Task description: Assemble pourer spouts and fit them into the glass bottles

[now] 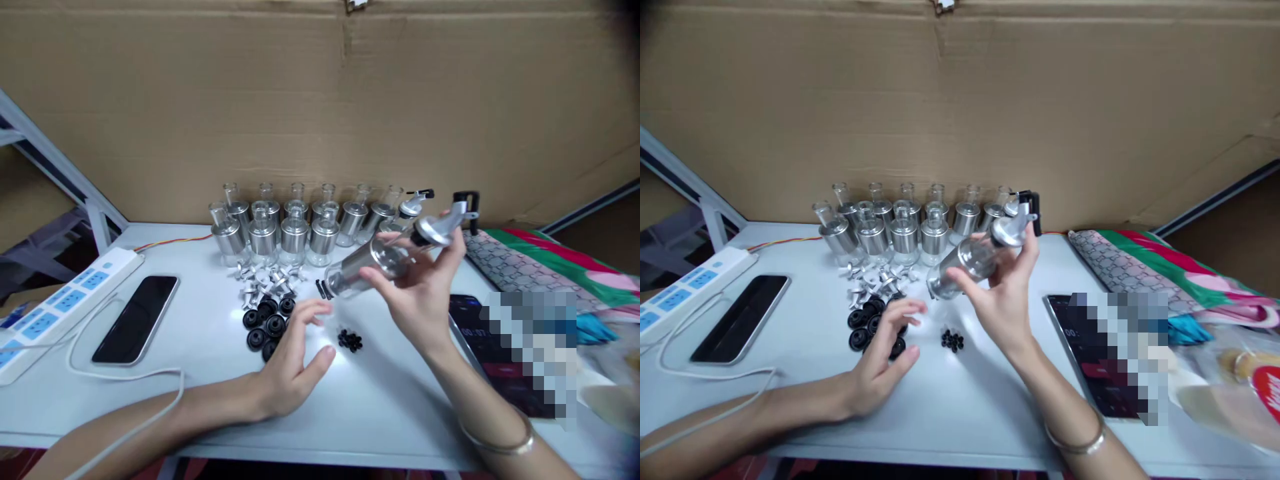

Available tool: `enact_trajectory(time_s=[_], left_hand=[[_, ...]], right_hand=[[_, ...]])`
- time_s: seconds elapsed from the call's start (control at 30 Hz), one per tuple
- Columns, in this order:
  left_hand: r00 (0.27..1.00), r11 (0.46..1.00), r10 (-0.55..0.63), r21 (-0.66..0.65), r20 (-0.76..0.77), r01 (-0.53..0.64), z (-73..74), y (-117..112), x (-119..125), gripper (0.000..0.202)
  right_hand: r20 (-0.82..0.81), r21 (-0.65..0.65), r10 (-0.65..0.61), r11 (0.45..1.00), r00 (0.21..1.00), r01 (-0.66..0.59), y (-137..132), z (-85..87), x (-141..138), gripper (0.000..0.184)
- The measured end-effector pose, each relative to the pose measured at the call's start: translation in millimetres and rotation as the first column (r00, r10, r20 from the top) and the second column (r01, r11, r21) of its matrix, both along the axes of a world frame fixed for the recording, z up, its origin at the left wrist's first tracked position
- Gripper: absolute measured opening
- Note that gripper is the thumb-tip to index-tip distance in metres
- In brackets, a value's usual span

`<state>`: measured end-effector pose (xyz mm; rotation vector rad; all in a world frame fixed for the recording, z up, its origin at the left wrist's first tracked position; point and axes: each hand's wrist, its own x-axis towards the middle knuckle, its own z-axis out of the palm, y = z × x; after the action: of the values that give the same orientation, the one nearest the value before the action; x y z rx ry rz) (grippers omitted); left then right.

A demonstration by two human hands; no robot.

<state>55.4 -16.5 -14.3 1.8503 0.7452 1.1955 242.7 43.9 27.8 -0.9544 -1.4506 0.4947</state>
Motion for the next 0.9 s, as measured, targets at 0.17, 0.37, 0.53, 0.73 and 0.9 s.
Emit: enact_trajectory(time_s=[0.17, 0.37, 0.53, 0.73, 0.9], left_hand=[[0.910, 0.904, -0.252, 0.256, -0.329, 0.343, -14.1, -9, -15, 0.032], [0.788, 0.714, -0.192, 0.468, -0.585, 0.521, -31.2, -12, -12, 0.028], [0.721, 0.719, -0.216, 0.393, -0.658, 0.573, -34.4, -11, -13, 0.033], [0.704, 0.738, -0.247, 0.342, -0.666, 0.582, -32.7, -10, -13, 0.034], [0.692, 0.738, -0.264, 0.321, -0.672, 0.594, -32.6, -10, -13, 0.033]], right_hand=[[0.213, 0.067, -0.085, 0.995, 0.973, 0.073, 46, -4.5, 9, 0.093], [0.357, 0.086, -0.203, 0.979, 0.912, 0.184, 81, -26.1, 11, 0.094], [0.397, 0.079, -0.236, 0.972, 0.887, 0.222, 90, -36.3, 12, 0.096], [0.402, 0.063, -0.225, 0.974, 0.887, 0.219, 90, -42.0, 13, 0.095], [0.391, 0.095, -0.257, 0.966, 0.884, 0.239, 86, -51.4, 13, 0.087]])
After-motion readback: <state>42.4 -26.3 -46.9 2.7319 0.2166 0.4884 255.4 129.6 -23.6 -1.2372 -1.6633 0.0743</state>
